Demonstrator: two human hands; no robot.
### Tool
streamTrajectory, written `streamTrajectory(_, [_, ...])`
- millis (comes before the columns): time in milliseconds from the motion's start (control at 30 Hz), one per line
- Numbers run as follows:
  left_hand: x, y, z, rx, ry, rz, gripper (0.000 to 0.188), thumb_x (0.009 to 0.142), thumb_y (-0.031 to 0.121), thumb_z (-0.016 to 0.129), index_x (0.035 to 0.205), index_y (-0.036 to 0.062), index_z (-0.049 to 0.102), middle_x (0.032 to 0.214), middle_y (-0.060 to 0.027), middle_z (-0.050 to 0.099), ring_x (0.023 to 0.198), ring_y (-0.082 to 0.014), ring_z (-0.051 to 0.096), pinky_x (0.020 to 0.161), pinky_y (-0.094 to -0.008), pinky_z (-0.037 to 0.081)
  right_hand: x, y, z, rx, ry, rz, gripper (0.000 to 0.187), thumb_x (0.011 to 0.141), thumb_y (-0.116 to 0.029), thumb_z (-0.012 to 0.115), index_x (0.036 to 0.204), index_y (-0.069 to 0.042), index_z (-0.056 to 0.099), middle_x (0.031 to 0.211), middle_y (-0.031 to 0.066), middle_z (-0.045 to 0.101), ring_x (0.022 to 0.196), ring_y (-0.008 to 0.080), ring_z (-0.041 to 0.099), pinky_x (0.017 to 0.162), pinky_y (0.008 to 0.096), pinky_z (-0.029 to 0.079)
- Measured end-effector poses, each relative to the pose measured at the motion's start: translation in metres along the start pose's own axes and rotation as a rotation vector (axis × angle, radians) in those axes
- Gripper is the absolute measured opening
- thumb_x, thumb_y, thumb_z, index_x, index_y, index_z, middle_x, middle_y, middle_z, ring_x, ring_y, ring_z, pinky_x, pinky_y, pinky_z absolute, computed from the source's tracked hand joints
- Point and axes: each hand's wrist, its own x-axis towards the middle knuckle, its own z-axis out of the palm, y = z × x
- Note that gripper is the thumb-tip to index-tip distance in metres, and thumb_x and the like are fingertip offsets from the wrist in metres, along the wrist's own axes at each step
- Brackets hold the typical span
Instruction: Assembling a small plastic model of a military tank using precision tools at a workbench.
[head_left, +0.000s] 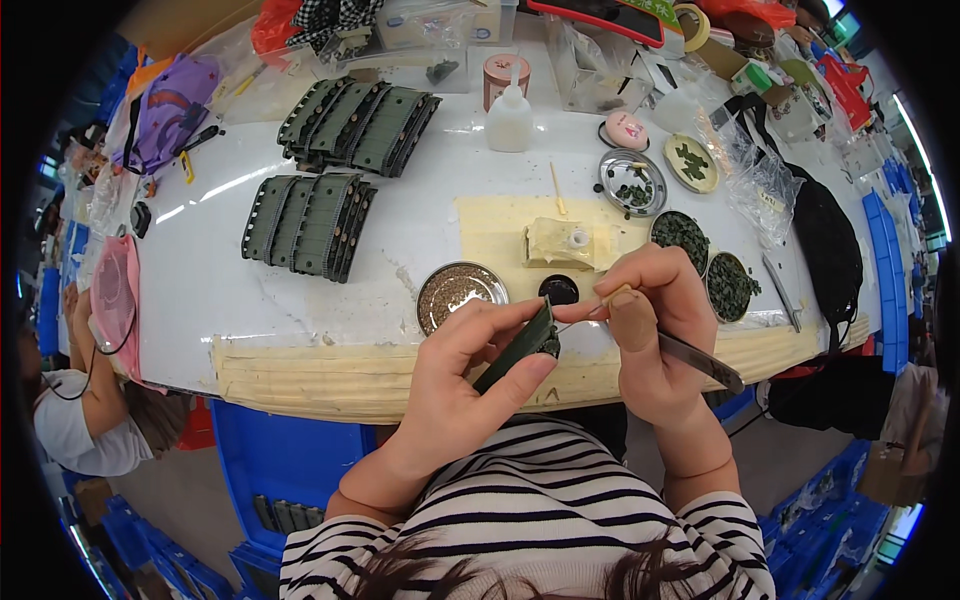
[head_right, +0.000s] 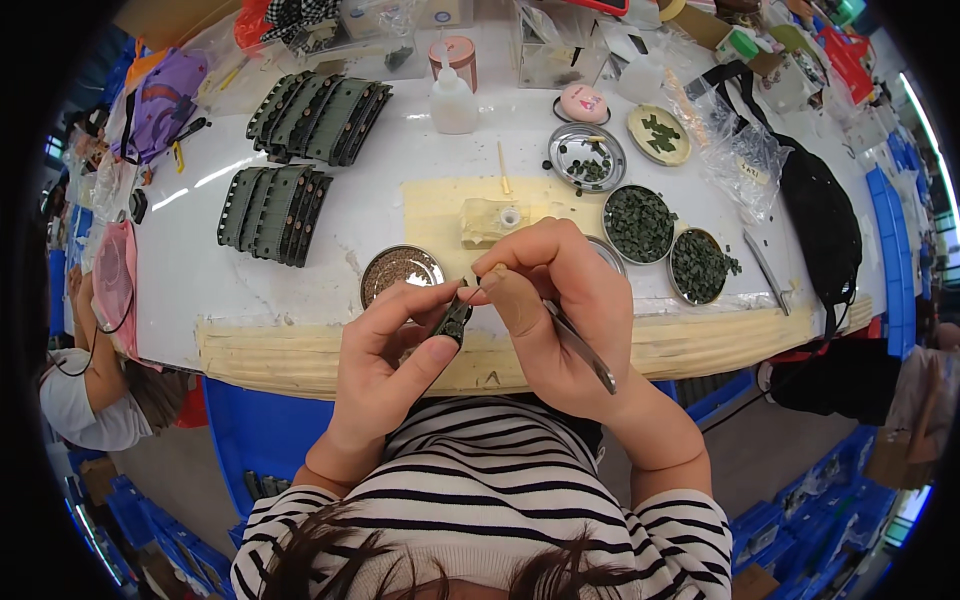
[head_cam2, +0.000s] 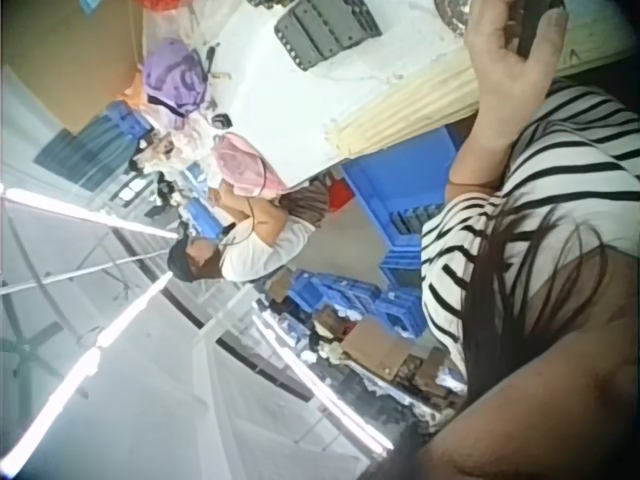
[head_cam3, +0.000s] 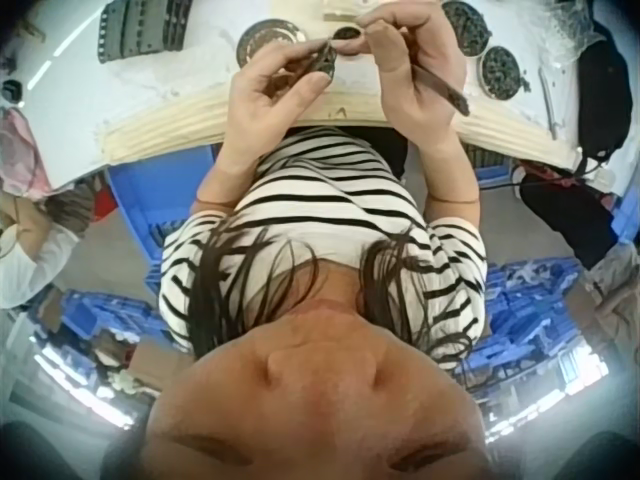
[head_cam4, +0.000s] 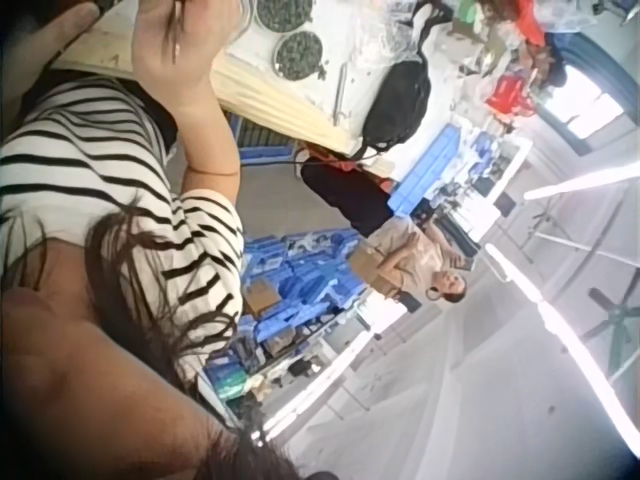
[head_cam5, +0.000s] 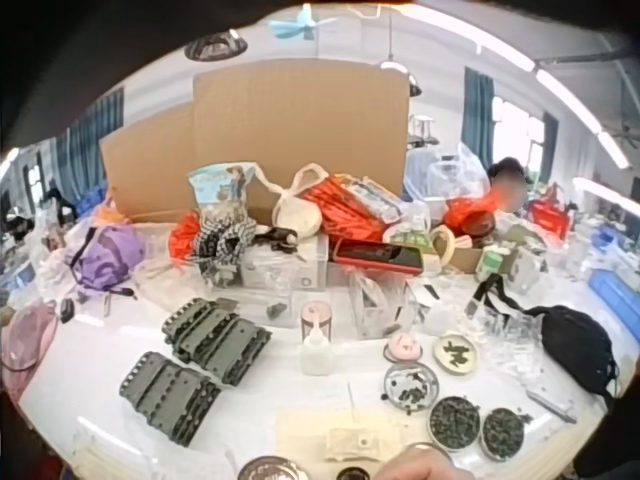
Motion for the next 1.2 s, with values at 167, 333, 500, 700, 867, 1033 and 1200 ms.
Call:
streamTrajectory(167, [0.0,0.001,0.001,-0.006,0.009,0.0,0.039,0.083,0.01,0.069,0.119,-0.0019,0.058,0.091,-0.006,0.055,0.083,-0.0118,0.055,0.073,-0.0232,0.045,0.0,0.001,-0.002,0.032,-0.018,-0.033,0.012,0.095,-0.006,0.051,0.1,0.004,0.051,0.087,0.0089,0.06,0.081,0.0123,0.065,0.072,0.0224,0.052])
streamTrajectory(333, [0.0,0.0,0.0,0.004,0.0,0.011,0.039,0.083,0.011,0.068,0.119,-0.0018,0.058,0.092,-0.0062,0.056,0.083,-0.012,0.055,0.073,-0.0233,0.045,0.0,0.002,-0.002,0.007,-0.015,-0.034,0.011,0.094,-0.005,0.052,0.099,0.005,0.051,0.087,0.0093,0.06,0.081,0.0124,0.065,0.072,0.0225,0.052])
streamTrajectory(500, [0.0,0.0,0.001,-0.011,0.002,0.019,0.04,0.084,0.011,0.068,0.119,-0.002,0.057,0.092,-0.0062,0.056,0.082,-0.0118,0.055,0.073,-0.0233,0.045,0.0,0.001,-0.003,0.017,-0.027,-0.032,0.011,0.094,-0.005,0.052,0.1,0.005,0.051,0.088,0.0093,0.06,0.082,0.0128,0.065,0.073,0.0227,0.052])
streamTrajectory(700, [0.0,-0.001,-0.001,-0.063,-0.062,0.0,0.04,0.089,0.012,0.062,0.126,-0.0018,0.053,0.097,-0.0063,0.055,0.088,-0.0117,0.054,0.078,-0.024,0.044,0.0,0.008,-0.003,0.225,0.115,-0.026,0.015,0.096,-0.01,0.05,0.101,0.005,0.049,0.089,0.0075,0.057,0.079,0.0129,0.065,0.072,0.0225,0.051])
streamTrajectory(867, [-0.006,-0.01,0.0,-0.39,-0.148,-0.127,0.051,0.098,0.029,0.045,0.135,-0.0058,0.039,0.121,-0.0178,0.052,0.106,-0.0229,0.056,0.091,-0.0339,0.045,0.019,0.016,-0.018,-0.393,0.271,-0.161,0.007,0.09,-0.006,0.06,0.093,0.001,0.059,0.078,0.0026,0.057,0.061,0.008,0.054,0.055,0.0219,0.047])
streamTrajectory(1033, [-0.004,-0.007,0.007,-0.711,-0.171,-0.234,0.062,0.099,0.039,0.035,0.136,-0.01,0.033,0.123,-0.0244,0.052,0.109,-0.0341,0.057,0.095,-0.0436,0.044,0.03,0.026,-0.016,-0.747,0.249,-0.239,0.009,0.082,-0.001,0.065,0.089,-0.003,0.061,0.078,0.0073,0.057,0.058,0.0179,0.055,0.049,0.0278,0.043])
streamTrajectory(1200, [-0.005,-0.007,0.005,-0.745,-0.179,-0.277,0.067,0.097,0.044,0.032,0.135,-0.0106,0.033,0.118,-0.0252,0.053,0.104,-0.0347,0.059,0.094,-0.0447,0.044,0.028,0.034,-0.018,-0.763,0.188,-0.149,0.009,0.081,-0.005,0.066,0.088,-0.005,0.061,0.08,0.0071,0.056,0.057,0.0224,0.055,0.049,0.0309,0.044])
